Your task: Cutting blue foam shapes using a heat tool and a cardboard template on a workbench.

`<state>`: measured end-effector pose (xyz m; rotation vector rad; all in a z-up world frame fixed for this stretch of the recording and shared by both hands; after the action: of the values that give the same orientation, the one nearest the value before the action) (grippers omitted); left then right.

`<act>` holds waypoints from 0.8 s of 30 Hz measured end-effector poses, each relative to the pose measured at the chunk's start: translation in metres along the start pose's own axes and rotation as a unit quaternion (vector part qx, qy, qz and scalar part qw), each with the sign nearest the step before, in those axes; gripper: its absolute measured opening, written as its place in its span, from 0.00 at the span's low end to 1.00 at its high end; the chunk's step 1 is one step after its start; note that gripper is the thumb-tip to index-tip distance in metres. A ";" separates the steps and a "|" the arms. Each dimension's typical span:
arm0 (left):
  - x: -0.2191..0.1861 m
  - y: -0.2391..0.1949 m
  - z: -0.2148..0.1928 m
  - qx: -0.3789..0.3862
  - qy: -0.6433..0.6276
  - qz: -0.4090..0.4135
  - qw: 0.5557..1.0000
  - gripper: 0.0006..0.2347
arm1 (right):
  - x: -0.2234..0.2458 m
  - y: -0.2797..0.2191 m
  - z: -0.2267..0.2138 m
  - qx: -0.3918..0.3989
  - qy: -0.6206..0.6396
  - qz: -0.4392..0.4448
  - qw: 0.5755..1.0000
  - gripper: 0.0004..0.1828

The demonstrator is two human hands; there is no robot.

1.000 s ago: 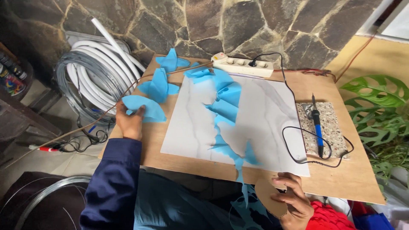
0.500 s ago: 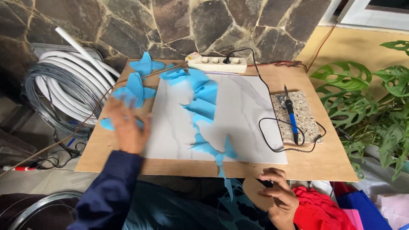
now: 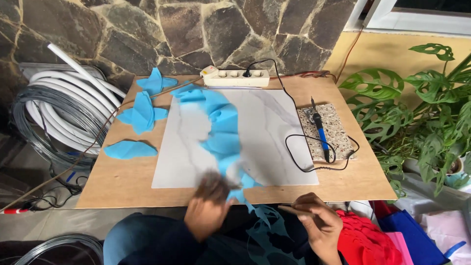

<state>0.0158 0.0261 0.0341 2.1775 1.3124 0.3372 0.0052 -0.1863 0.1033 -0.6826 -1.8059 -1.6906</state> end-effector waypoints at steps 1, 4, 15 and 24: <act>-0.009 -0.006 -0.011 0.000 -0.001 -0.001 1.000 0.16 | -0.003 0.000 0.003 0.001 0.000 0.001 1.000 0.09; -0.038 -0.025 -0.033 -0.006 -0.125 0.053 0.991 0.11 | -0.022 0.009 0.019 -0.004 -0.069 0.110 0.992 0.11; 0.099 0.039 -0.032 0.072 -0.052 -0.103 0.991 0.10 | -0.058 0.015 0.134 0.338 -0.233 -0.004 0.912 0.14; 0.204 0.092 0.120 0.145 0.149 -0.097 0.973 0.21 | -0.065 0.007 0.093 0.318 -0.284 0.022 0.904 0.14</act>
<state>0.2404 0.1304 -0.0231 2.2716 1.8261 0.4293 0.0506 -0.0916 0.0584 -0.9577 -2.5315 -0.7933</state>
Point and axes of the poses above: each hand's wrist, its own y-axis towards the middle knuckle, its own z-axis out of the palm, x = y × z, the point moved 8 cm from there along y, towards the middle knuckle
